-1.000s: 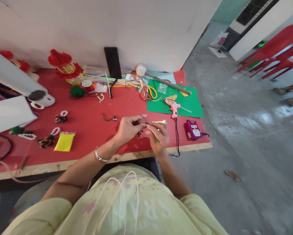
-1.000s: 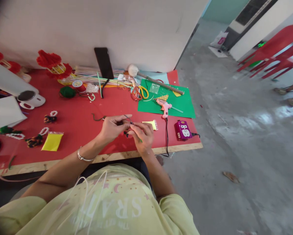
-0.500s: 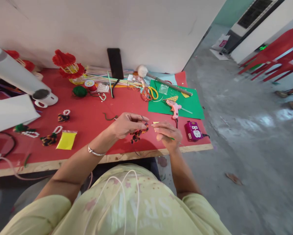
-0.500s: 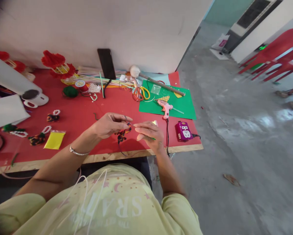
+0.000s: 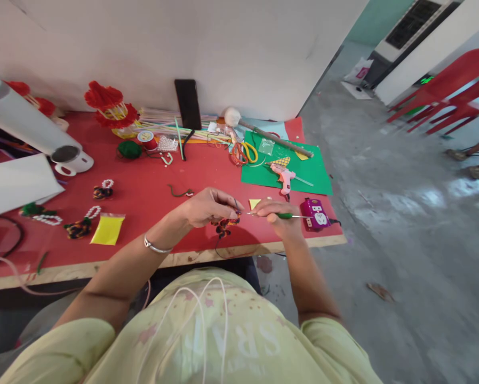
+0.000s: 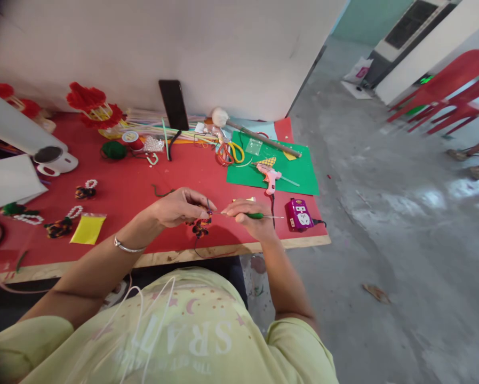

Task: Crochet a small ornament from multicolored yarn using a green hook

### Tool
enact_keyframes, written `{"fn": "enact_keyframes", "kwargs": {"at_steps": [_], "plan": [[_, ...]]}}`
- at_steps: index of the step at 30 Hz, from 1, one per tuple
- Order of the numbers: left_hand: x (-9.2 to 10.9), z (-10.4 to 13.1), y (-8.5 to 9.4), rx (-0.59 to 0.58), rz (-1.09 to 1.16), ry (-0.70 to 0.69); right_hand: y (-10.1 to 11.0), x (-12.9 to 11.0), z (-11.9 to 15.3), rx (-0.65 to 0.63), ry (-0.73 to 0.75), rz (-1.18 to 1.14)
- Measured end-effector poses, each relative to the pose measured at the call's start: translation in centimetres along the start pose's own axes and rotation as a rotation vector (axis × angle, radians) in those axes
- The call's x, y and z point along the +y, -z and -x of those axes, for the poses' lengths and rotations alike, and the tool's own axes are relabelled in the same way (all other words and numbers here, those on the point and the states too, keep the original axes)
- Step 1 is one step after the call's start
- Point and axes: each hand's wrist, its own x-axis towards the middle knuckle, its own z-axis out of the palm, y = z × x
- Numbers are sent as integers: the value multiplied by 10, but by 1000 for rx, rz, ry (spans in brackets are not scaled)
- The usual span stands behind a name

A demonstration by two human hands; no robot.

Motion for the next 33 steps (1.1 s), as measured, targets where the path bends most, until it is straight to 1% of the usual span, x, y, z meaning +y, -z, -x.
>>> {"fn": "enact_keyframes", "kwargs": {"at_steps": [2, 3, 4, 5, 7, 8, 9, 10, 11, 12, 14, 16, 18, 20, 23, 28, 33], "plan": [[-2, -1, -5, 23, -13, -36, -15, 12, 7, 125, -77, -117], [-5, -3, -9, 67, -26, -84, -25, 17, 11, 209, -101, -169], [-8, -5, -13, 131, -42, -144, -36, 21, 16, 296, -98, -184], [-13, -7, -18, 222, -54, -226, -47, 24, 20, 372, -101, -138], [-24, -13, -29, 400, -65, -348, -66, 27, 28, 489, -38, 108], [-29, -15, -34, 467, -46, -385, -74, 29, 31, 529, 15, 249], [-33, -17, -38, 498, -1, -399, -81, 30, 33, 556, 75, 376], [-36, -18, -40, 502, 59, -387, -85, 31, 34, 573, 131, 473], [-37, -18, -41, 481, 129, -354, -87, 32, 34, 587, 183, 531], [-37, -17, -40, 432, 193, -300, -86, 33, 34, 597, 226, 553], [-31, -15, -33, 290, 271, -167, -78, 34, 30, 576, 280, 511], [-22, -11, -23, 149, 252, -57, -63, 30, 25, 488, 301, 398], [-14, -8, -13, 82, 224, 3, -46, 23, 20, 376, 286, 292], [-8, -7, -6, 43, 219, 35, -29, 15, 18, 296, 263, 256], [-7, -9, -4, -4, 220, 63, -12, 6, 19, 205, 235, 289], [-10, -16, -4, -56, 171, 109, 5, -2, 21, 72, 203, 274], [-10, -23, -1, -106, 147, 160, 22, -10, 12, -86, 176, 224]]}}
